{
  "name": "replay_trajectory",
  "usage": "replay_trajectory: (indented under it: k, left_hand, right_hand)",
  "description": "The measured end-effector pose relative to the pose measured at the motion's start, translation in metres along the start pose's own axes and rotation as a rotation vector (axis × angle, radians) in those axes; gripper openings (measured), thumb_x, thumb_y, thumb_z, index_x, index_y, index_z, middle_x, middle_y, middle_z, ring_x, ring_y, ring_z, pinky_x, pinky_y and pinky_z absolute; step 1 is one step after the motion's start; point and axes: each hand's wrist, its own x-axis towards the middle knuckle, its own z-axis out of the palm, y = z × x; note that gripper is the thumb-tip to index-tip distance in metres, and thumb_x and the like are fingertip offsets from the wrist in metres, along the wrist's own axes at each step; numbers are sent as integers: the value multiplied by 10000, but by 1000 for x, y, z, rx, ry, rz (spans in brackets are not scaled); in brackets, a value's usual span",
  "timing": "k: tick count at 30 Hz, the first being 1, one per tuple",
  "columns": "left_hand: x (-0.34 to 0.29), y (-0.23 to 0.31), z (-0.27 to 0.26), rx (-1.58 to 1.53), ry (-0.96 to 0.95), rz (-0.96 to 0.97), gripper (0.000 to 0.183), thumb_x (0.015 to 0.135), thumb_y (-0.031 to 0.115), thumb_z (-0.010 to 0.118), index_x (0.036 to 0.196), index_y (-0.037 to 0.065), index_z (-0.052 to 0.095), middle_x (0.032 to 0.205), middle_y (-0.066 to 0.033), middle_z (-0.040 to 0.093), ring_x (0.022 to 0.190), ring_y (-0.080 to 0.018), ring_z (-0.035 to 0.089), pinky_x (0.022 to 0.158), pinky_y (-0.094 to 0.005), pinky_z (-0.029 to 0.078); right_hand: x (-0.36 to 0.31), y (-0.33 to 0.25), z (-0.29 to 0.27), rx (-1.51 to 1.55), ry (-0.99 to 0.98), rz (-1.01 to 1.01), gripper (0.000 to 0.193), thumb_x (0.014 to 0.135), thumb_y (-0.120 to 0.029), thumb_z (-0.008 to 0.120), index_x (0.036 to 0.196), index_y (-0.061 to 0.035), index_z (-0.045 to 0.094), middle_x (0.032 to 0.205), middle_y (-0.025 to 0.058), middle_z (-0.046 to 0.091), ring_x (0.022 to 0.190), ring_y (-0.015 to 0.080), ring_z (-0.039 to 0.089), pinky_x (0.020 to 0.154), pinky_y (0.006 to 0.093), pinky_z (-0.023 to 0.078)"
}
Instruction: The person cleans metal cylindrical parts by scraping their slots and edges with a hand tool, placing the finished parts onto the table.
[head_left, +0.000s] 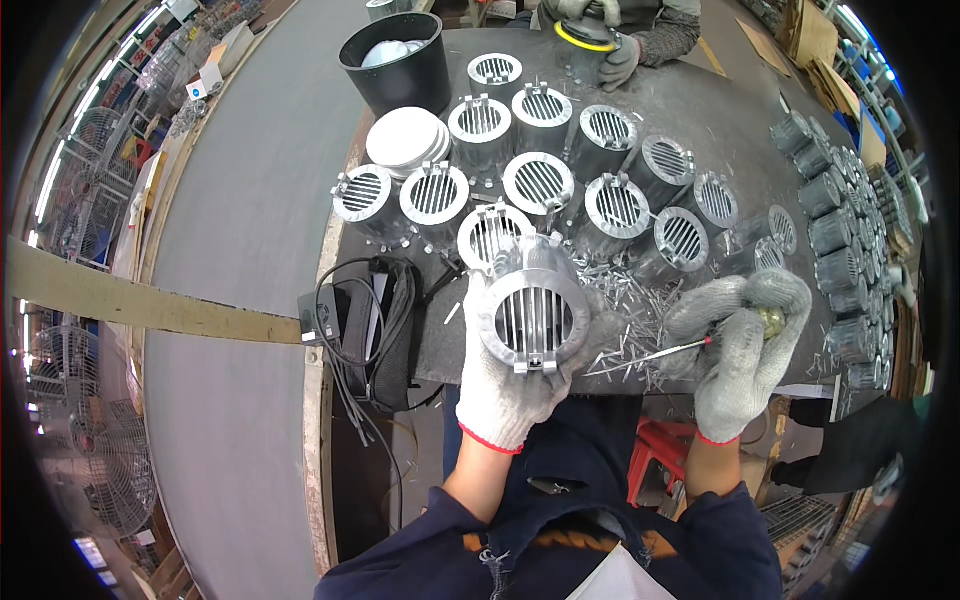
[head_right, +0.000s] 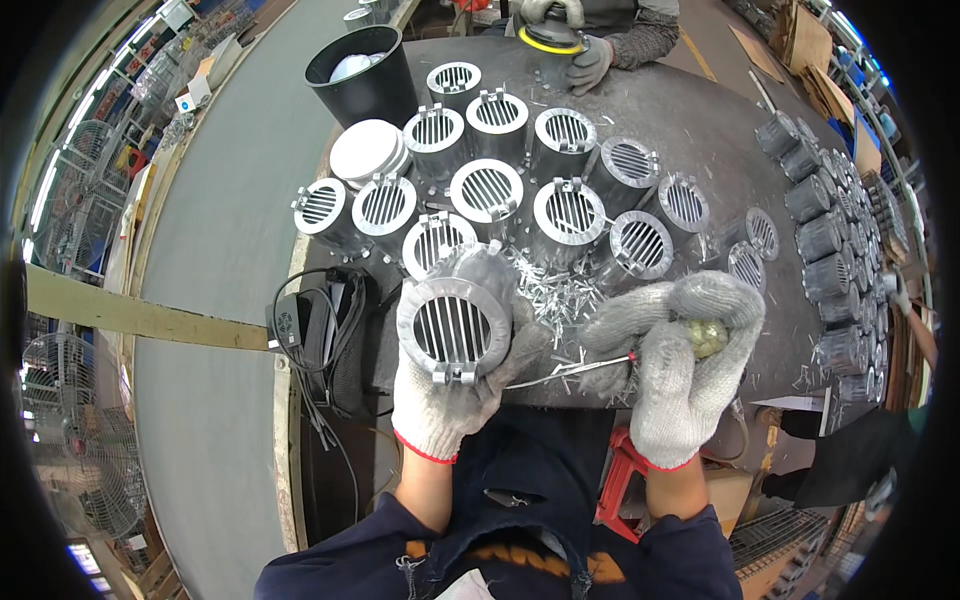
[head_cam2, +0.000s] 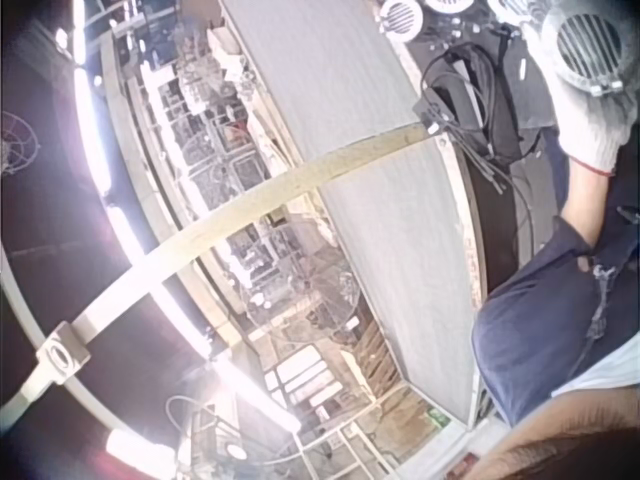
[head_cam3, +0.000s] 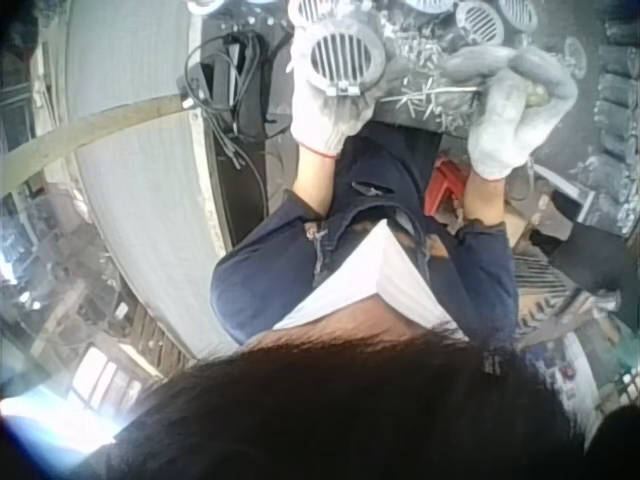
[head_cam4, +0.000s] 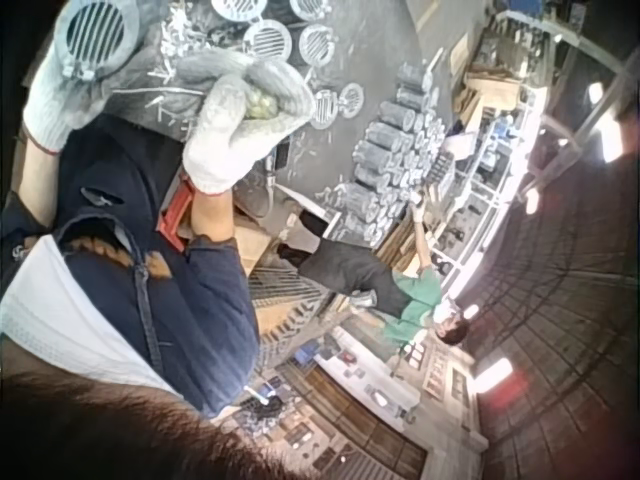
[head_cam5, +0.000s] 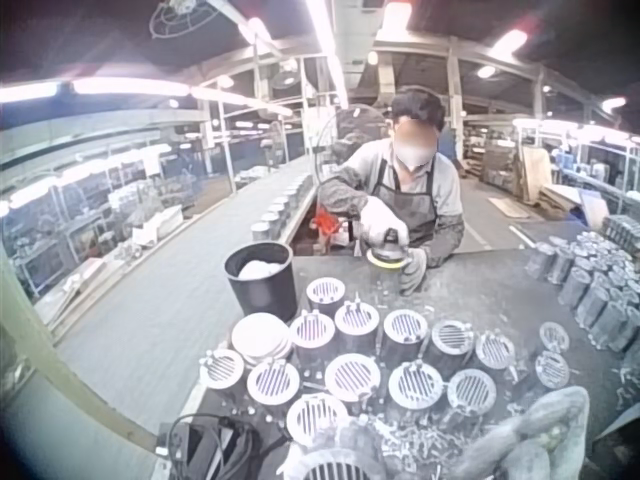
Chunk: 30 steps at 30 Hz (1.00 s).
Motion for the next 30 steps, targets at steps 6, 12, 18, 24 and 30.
replay_trajectory:
  k: [6,12,18,24,30]
  left_hand:
    - [-1,2,-8,-7,-58,-45,697,1071,662,407,1508,137,545,1425,-163,648,1224,-387,695,622,-371,675]
    - [-3,4,-13,131,65,38,722,968,818,475,1318,212,652,1102,-61,730,811,-242,732,484,-328,576]
    - [2,-4,-15,269,130,164,638,1010,757,468,1299,218,649,1123,-18,729,870,-205,723,567,-367,607]
    - [6,-15,-25,408,-16,411,657,1115,502,486,1650,172,296,1594,-113,462,1382,-273,560,1113,-422,541]
    - [10,-11,-25,214,-28,297,606,1095,543,529,1555,155,457,1503,-131,541,1318,-308,595,1079,-472,551]
  right_hand:
    - [-10,7,-9,-24,9,-55,562,1015,-43,578,1527,7,350,1298,142,561,1057,199,662,887,331,587]
    - [-1,-7,-8,-487,-108,-413,434,1072,-142,573,1431,5,379,1260,241,630,1009,290,705,889,394,602]
    - [47,-30,29,147,-790,-495,340,970,-69,730,1224,1,514,972,251,747,884,378,775,730,432,643]
    - [37,-17,31,-231,-1035,-485,384,923,-252,821,1258,-100,714,1266,99,732,1190,271,700,1040,450,536]
    - [20,4,24,-239,-1086,-270,579,939,-346,804,1460,-151,642,1471,89,629,1387,282,569,1196,455,411]
